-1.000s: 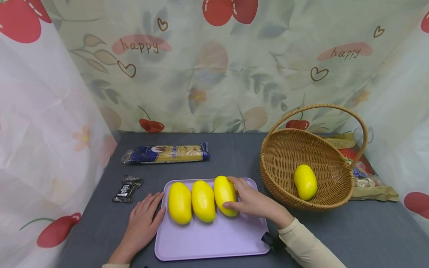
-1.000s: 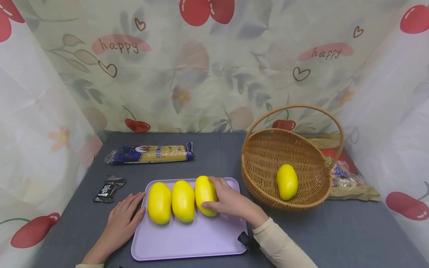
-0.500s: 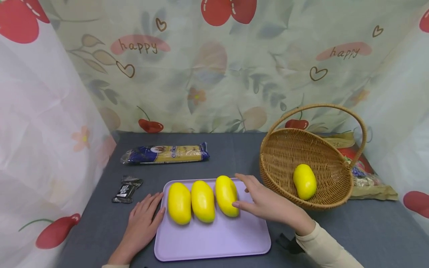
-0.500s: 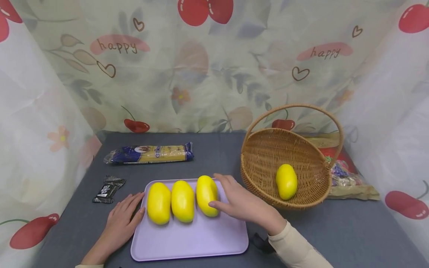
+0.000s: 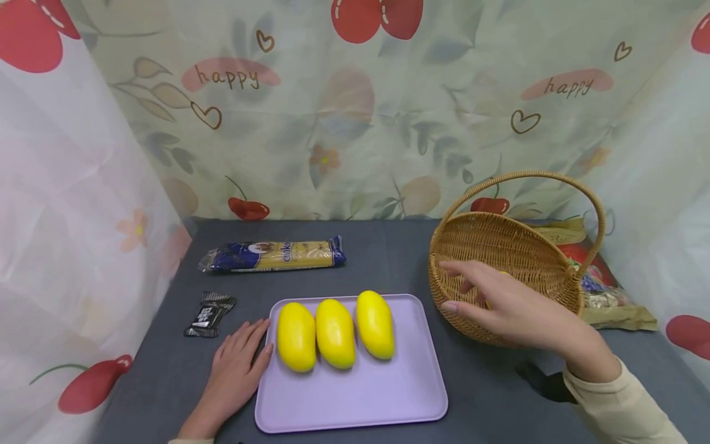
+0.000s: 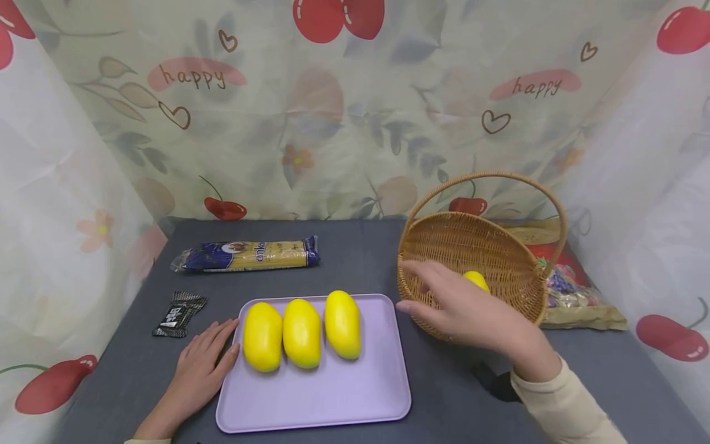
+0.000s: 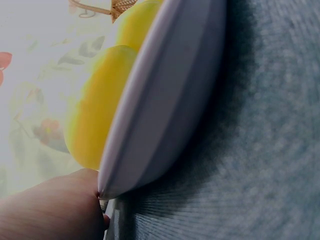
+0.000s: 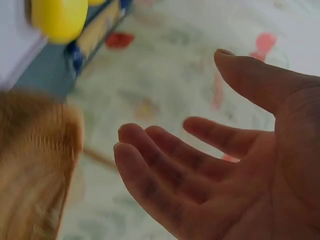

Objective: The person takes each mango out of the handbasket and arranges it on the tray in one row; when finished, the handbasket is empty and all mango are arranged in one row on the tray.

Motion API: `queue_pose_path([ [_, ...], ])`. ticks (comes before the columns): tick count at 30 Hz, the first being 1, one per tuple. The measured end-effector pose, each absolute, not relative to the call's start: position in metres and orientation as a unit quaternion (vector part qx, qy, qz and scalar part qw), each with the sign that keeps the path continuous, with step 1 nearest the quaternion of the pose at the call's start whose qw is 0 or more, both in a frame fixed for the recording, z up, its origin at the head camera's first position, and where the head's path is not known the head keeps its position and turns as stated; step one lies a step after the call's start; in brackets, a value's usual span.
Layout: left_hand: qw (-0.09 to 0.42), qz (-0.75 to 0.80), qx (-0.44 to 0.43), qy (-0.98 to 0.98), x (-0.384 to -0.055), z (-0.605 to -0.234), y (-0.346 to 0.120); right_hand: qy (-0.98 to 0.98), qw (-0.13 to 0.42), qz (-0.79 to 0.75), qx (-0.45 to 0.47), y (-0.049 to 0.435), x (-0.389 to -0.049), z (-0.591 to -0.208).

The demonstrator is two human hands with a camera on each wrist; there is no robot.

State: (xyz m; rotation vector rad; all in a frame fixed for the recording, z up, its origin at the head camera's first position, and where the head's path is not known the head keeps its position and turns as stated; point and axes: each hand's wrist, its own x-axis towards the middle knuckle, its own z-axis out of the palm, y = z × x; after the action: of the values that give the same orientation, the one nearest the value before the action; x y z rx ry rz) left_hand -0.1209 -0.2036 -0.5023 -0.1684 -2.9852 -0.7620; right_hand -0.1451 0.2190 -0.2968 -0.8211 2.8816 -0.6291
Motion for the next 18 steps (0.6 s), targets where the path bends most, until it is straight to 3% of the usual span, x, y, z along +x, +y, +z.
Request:
queue_pose_path([
  [3,0.030,-0.248,-0.055,-0.967,-0.121,-0.502,-0.203,0.949,0.035,-0.177,-0.259,0.238,-0.156,-0.286],
  [11,0.024,-0.248,-0.056,-0.967,-0.121,-0.502,-0.201,0.965,0.083,-0.140,-0.204,0.286,-0.192,-0.280],
  [18,0.028,-0.251,-0.057,-0.966,-0.121,-0.501,-0.202,0.958,0.233,-0.128,-0.112,0.320,-0.239,-0.302],
])
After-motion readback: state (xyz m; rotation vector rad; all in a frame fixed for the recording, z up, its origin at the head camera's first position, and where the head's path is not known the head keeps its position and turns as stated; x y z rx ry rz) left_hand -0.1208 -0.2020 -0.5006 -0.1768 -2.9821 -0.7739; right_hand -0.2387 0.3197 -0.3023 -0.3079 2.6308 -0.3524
